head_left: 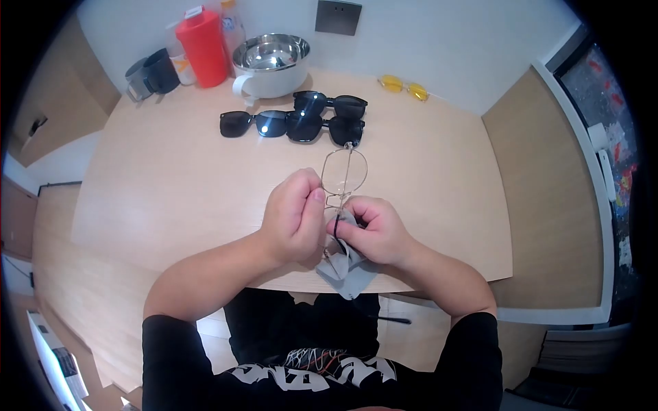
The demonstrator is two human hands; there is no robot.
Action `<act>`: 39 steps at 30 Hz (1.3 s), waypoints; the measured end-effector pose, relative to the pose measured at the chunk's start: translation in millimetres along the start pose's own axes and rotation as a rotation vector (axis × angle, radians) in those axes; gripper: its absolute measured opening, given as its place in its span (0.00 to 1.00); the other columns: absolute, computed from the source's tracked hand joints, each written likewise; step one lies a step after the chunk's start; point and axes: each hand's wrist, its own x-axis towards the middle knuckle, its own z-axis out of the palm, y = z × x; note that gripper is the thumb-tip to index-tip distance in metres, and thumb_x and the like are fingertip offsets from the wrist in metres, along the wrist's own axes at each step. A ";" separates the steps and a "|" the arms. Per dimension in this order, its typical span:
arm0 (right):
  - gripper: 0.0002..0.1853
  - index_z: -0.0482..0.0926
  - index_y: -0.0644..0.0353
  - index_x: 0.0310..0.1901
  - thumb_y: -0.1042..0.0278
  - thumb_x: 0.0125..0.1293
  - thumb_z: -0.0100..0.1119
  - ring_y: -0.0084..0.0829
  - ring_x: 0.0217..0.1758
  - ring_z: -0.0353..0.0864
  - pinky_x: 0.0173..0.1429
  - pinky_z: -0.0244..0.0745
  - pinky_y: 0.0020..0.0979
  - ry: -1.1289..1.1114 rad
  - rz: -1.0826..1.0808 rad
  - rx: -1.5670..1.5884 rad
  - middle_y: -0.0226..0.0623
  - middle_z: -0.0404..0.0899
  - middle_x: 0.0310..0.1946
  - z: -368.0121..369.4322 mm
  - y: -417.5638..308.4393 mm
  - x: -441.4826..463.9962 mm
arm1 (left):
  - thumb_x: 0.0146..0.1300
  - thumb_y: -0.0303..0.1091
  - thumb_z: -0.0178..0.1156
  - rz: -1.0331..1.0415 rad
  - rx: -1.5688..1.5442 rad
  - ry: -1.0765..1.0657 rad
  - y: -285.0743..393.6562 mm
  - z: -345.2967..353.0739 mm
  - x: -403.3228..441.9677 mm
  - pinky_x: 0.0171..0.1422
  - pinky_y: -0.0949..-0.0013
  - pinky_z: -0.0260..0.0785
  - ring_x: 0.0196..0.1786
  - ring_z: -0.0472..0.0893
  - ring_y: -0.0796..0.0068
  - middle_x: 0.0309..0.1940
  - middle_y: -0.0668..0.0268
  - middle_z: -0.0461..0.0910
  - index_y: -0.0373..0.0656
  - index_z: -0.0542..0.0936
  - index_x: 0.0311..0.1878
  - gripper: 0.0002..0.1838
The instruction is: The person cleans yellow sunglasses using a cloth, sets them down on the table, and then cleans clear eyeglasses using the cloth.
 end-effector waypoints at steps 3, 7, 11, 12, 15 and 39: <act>0.05 0.76 0.63 0.36 0.79 0.62 0.63 0.18 0.33 0.79 0.37 0.75 0.22 -0.004 -0.026 0.005 0.30 0.81 0.29 0.3 0.4 0.7 | 0.65 0.24 0.47 -0.032 -0.002 0.009 -3.3 -1.2 -0.3 0.29 0.66 0.62 0.24 0.69 0.67 0.23 0.59 0.69 0.37 0.69 0.33 0.04; 0.09 0.75 0.63 0.39 0.76 0.60 0.66 0.18 0.34 0.79 0.38 0.75 0.22 0.028 -0.019 0.106 0.30 0.80 0.31 -0.7 -2.2 0.4 | 0.67 0.25 0.46 -0.122 -0.033 0.068 -3.1 -1.4 2.8 0.31 0.68 0.62 0.25 0.68 0.71 0.23 0.61 0.69 0.36 0.69 0.34 0.05; 0.18 0.74 0.62 0.40 0.70 0.53 0.75 0.17 0.35 0.77 0.39 0.74 0.22 0.043 -0.118 0.060 0.29 0.78 0.32 2.4 -3.0 -2.9 | 0.69 0.25 0.45 -0.173 -0.067 0.111 -2.7 -0.2 3.1 0.33 0.70 0.62 0.27 0.66 0.75 0.23 0.64 0.68 0.37 0.69 0.35 0.06; 0.20 0.74 0.62 0.41 0.69 0.52 0.77 0.17 0.35 0.77 0.39 0.74 0.22 0.037 -0.161 0.003 0.28 0.77 0.32 2.2 -3.3 -2.6 | 0.69 0.25 0.45 -0.189 -0.080 0.112 -1.6 1.1 2.2 0.33 0.70 0.62 0.27 0.66 0.75 0.23 0.64 0.68 0.37 0.69 0.35 0.06; 0.26 0.72 0.60 0.42 0.74 0.45 0.81 0.15 0.35 0.75 0.43 0.74 0.19 0.038 -0.032 0.044 0.24 0.75 0.33 4.6 -6.5 -4.7 | 0.69 0.25 0.45 -0.180 -0.085 0.103 0.8 2.7 2.6 0.32 0.70 0.62 0.27 0.66 0.75 0.23 0.64 0.69 0.37 0.69 0.35 0.06; 0.19 0.69 0.61 0.47 0.83 0.57 0.65 0.21 0.42 0.80 0.47 0.77 0.23 0.117 -0.109 0.352 0.33 0.79 0.39 4.7 -0.7 -1.7 | 0.64 0.23 0.48 -0.022 0.041 0.004 7.4 3.2 1.1 0.31 0.62 0.64 0.25 0.70 0.56 0.24 0.55 0.69 0.36 0.68 0.34 0.03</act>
